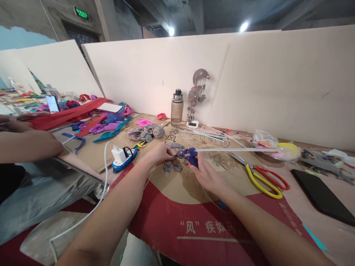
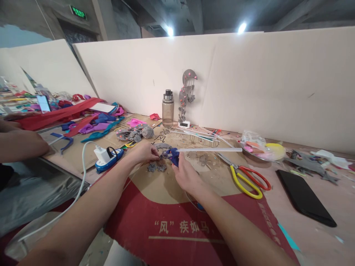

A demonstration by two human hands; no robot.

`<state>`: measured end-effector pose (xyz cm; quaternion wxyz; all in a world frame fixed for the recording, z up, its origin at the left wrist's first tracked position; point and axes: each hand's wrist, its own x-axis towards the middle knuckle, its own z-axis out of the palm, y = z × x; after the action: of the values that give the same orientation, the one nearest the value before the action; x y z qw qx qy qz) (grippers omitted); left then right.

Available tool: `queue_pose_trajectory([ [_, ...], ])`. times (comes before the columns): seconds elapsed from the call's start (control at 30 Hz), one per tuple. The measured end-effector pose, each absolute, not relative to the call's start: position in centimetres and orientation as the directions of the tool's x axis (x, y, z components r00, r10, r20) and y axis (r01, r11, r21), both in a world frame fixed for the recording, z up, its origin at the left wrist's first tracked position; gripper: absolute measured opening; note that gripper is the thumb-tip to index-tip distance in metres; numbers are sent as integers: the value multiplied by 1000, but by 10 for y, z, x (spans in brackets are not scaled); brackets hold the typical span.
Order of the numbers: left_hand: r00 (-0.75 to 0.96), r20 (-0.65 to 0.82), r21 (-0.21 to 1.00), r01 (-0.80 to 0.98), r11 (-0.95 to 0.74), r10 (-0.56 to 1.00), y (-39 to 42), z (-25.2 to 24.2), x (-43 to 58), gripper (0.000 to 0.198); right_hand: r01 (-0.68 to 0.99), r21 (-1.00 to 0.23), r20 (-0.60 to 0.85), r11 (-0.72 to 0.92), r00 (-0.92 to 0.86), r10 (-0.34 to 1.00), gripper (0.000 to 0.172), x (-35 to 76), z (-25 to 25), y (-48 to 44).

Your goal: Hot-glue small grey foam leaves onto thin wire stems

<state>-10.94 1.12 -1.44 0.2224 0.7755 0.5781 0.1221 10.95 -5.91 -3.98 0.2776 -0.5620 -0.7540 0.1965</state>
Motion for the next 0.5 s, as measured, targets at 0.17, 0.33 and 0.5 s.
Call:
queue_pose_trajectory([
  [0.17, 292, -76, 473, 852, -223, 953, 11, -14, -109, 18, 738, -605, 167, 299, -250, 954, 57, 108, -40, -57],
  [0.33, 290, -57, 472, 851, -230, 955, 11, -15, -109, 16, 732, -617, 143, 290, -258, 955, 52, 110, -35, -60],
  [0.5, 303, -51, 506, 829, -237, 952, 12, -17, -110, 17, 752, -599, 131, 276, -248, 960, 53, 112, -35, -62],
])
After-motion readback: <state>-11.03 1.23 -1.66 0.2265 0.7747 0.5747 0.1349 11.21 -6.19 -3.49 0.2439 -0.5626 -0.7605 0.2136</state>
